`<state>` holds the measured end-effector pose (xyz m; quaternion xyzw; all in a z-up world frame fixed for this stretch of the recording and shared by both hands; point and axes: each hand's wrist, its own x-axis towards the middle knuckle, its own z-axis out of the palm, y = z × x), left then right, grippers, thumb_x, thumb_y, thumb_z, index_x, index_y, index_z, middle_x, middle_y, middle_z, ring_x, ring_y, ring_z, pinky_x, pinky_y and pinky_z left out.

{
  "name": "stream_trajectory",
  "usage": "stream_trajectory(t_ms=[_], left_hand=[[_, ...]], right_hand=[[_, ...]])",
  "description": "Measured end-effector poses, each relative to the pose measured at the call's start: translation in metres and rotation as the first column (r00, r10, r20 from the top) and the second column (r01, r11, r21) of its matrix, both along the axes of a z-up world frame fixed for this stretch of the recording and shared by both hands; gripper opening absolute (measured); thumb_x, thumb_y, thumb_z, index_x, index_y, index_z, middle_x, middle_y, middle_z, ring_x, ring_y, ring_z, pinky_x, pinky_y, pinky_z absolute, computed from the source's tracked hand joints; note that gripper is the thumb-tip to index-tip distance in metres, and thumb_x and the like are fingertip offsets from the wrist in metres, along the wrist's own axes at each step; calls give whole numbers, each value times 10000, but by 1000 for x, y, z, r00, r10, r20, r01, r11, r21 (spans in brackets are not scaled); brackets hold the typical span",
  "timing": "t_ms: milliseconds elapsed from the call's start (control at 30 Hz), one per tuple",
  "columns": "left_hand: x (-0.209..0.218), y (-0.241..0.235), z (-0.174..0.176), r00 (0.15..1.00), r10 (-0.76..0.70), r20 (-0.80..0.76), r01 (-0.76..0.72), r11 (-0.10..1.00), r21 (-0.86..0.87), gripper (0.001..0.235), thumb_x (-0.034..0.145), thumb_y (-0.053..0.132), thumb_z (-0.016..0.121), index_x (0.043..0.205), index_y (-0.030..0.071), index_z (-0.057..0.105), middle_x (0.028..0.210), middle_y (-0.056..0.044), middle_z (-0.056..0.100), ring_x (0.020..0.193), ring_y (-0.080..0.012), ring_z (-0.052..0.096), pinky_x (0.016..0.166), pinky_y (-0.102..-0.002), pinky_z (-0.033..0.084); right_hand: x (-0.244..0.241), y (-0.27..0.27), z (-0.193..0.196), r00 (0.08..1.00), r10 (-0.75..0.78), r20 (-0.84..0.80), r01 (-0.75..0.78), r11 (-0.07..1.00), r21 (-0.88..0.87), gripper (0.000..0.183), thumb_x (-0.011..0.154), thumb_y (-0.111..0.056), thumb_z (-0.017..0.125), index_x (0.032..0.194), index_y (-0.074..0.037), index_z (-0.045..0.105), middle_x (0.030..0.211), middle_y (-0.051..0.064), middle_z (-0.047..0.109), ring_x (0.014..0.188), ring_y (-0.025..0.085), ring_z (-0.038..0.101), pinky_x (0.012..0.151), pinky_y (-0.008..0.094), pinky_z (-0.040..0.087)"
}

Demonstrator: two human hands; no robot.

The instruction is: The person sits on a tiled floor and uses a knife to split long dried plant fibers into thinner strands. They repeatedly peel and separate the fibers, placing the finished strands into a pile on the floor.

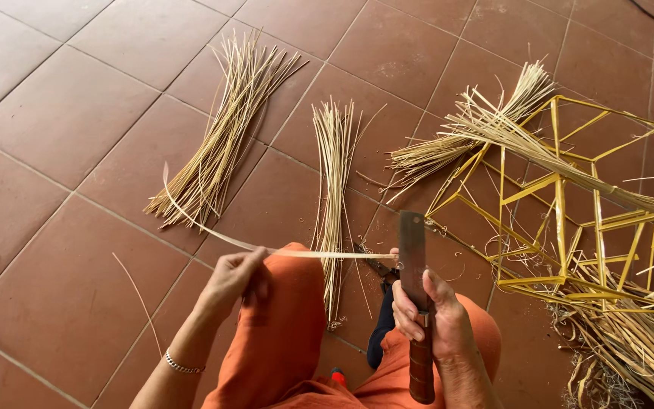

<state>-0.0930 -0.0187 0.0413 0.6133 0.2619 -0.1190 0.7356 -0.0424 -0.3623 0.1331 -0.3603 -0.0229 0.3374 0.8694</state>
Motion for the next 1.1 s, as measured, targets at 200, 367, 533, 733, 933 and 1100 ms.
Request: stream_trajectory(t_ms=[200,367,533,733,933,1100], left_hand=[[-9,-46,60,701,-452,551,-300,514,804,122,909,225,744,938,119,692,867,-55,658,785,-216,637,708,-341,529],[24,-94,93,597,-432,676,24,852,523,142,928,132,773,1021,65,689,964,-65,655,835,-188,639,711,-306,523],[39,-113,87,669,-397,628,183,907,379,114,931,85,795,947,41,692,845,-38,559,716,-121,529,626,-272,456],[41,-118,86,673,-355,649,244,935,259,98,931,99,781,997,41,737,874,20,583,749,-44,528,630,-221,448],[47,-123,85,711,-343,614,292,938,186,92,929,108,787,959,26,756,849,21,569,715,-34,482,597,-218,409],[54,-125,82,739,-341,581,379,924,60,115,946,133,762,943,18,747,875,31,568,742,-19,527,613,-213,449]], right_hand=[[-7,10,-3,993,101,69,-89,983,-158,663,1026,-418,544,1494,40,443,639,39,489,396,110,404,388,255,358],[-12,14,1,988,102,113,-81,981,-177,657,1062,-440,480,1515,34,440,628,53,498,381,105,389,358,256,345],[-10,4,2,992,113,50,-116,992,57,701,1048,-517,405,1541,-25,329,756,167,605,374,113,394,360,262,354],[-14,-2,3,990,71,123,-69,997,-13,700,1075,-475,454,1590,-37,271,764,171,611,390,125,405,417,286,426],[-17,-8,0,994,82,68,-81,997,-6,690,1056,-466,498,1574,-41,332,777,148,615,395,108,380,460,266,416],[-17,-9,-1,995,71,63,-76,995,70,668,1075,-460,497,1562,-24,354,755,129,597,388,97,354,401,253,364]])
